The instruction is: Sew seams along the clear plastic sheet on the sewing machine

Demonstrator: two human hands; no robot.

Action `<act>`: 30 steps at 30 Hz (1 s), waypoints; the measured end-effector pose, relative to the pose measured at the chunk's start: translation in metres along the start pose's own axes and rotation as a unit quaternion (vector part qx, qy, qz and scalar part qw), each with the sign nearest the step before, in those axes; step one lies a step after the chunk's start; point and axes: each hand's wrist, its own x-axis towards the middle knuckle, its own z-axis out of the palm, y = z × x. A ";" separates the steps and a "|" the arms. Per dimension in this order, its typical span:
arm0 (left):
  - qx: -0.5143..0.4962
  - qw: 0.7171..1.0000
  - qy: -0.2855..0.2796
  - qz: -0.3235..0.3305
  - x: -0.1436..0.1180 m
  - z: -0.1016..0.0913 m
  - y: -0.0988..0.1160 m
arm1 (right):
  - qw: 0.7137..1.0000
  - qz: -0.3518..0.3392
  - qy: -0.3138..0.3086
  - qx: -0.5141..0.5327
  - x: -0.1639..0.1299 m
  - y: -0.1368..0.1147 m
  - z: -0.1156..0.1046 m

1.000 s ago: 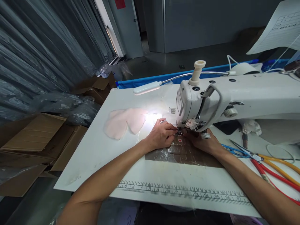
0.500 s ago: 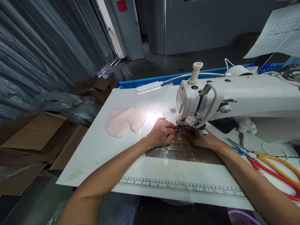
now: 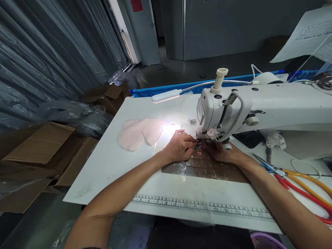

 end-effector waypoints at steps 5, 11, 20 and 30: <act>0.000 1.000 0.000 0.000 0.000 0.000 0.000 | 1.000 0.017 0.012 0.001 -0.006 -0.001 0.000; -0.006 1.000 0.001 -0.007 0.001 -0.001 0.001 | 0.996 0.071 0.058 0.014 -0.014 -0.015 -0.003; -0.024 1.000 0.001 -0.008 0.001 -0.002 0.001 | 0.991 0.095 0.089 0.035 -0.011 -0.023 0.009; -0.010 1.000 -0.001 -0.008 0.001 -0.001 0.001 | 0.991 0.089 0.089 0.047 -0.011 -0.025 0.009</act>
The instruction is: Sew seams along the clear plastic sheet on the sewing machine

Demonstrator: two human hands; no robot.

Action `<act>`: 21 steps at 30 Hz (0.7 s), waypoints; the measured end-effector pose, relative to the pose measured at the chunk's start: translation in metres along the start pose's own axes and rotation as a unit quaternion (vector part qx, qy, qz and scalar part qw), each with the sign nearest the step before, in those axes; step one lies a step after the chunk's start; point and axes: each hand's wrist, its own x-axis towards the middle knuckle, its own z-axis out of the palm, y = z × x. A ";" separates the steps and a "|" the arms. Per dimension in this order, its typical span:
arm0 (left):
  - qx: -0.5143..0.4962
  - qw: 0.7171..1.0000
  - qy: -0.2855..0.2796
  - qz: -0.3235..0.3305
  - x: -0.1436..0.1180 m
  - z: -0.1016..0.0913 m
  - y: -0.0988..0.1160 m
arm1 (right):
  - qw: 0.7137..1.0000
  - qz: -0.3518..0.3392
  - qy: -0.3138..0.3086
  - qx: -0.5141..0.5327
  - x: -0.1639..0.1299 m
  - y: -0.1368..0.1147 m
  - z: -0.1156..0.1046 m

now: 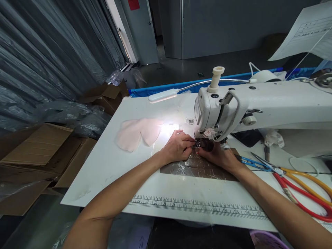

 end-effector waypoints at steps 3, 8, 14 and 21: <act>-0.001 1.000 0.002 0.003 0.000 0.000 0.000 | 1.000 0.002 -0.005 0.005 0.002 0.002 -0.011; 0.014 1.000 -0.013 0.004 0.000 -0.001 0.000 | 0.993 0.054 -0.093 0.057 0.007 0.007 -0.036; 0.014 1.000 -0.001 0.013 0.001 -0.001 -0.002 | 0.994 0.056 -0.069 0.059 0.005 0.012 -0.022; 0.031 0.999 -0.024 0.024 0.001 -0.004 -0.002 | 0.998 0.049 -0.023 0.015 -0.001 0.012 -0.011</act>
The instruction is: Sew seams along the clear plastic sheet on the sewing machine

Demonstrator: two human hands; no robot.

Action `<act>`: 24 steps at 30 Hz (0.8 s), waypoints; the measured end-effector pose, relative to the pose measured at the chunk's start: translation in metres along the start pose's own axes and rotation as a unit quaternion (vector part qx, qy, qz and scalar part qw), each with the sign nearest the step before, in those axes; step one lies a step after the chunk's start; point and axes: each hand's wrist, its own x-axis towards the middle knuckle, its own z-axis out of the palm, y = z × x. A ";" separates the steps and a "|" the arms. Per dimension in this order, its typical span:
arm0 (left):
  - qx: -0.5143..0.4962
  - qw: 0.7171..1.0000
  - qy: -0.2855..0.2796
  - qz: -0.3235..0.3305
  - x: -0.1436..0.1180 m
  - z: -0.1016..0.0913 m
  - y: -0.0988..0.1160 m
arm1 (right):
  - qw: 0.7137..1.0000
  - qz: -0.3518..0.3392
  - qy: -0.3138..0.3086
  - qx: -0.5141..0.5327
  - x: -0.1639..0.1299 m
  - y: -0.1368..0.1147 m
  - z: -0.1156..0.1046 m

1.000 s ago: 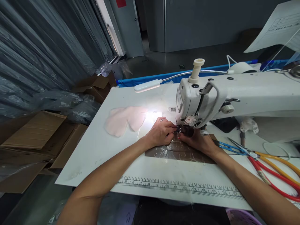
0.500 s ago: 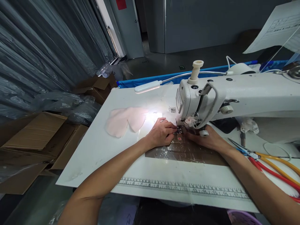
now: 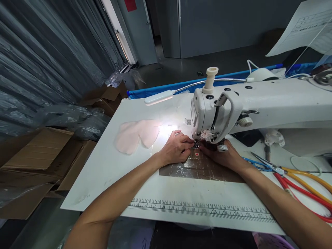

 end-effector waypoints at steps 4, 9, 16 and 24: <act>0.007 1.000 0.000 0.003 0.000 -0.001 0.001 | 0.999 -0.018 0.011 -0.035 -0.001 0.002 0.002; 0.006 1.000 0.020 0.011 -0.001 0.000 0.002 | 0.998 -0.047 -0.002 -0.038 0.001 0.001 0.002; 0.008 1.000 0.026 0.005 -0.002 0.001 0.003 | 0.999 -0.026 -0.024 -0.024 0.005 -0.001 -0.010; 0.014 1.000 0.017 0.002 -0.002 0.002 0.002 | 1.000 -0.016 0.003 -0.014 0.002 0.002 -0.003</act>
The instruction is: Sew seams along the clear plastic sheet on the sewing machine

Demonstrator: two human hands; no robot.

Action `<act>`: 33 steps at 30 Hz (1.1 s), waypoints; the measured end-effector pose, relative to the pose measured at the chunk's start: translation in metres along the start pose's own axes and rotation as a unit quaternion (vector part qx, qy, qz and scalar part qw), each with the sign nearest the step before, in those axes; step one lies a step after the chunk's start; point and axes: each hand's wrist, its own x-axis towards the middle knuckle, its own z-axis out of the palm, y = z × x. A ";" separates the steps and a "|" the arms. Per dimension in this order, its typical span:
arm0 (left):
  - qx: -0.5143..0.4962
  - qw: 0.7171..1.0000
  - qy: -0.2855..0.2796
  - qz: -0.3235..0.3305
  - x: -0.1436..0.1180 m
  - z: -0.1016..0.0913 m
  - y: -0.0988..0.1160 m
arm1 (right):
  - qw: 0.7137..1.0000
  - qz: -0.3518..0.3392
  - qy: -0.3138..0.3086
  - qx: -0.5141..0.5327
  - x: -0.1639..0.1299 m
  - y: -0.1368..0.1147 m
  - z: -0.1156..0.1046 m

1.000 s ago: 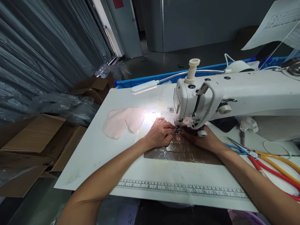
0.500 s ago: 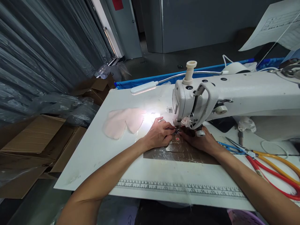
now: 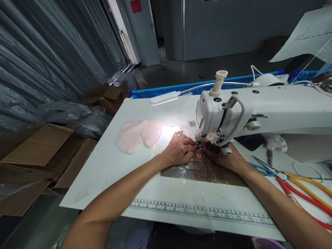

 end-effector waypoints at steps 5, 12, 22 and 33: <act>0.006 1.000 0.008 0.007 0.001 0.002 -0.001 | 1.000 -0.024 0.002 -0.012 -0.001 0.000 0.006; 0.003 1.000 0.011 0.009 0.002 0.000 0.001 | 0.999 -0.028 0.010 -0.012 0.000 -0.003 0.006; 0.018 0.999 0.047 0.018 0.001 -0.001 0.002 | 1.000 -0.009 -0.010 0.004 0.001 -0.004 -0.001; 0.112 0.985 -0.044 -0.120 0.014 -0.017 -0.013 | 0.997 -0.004 -0.077 0.022 0.005 -0.006 -0.014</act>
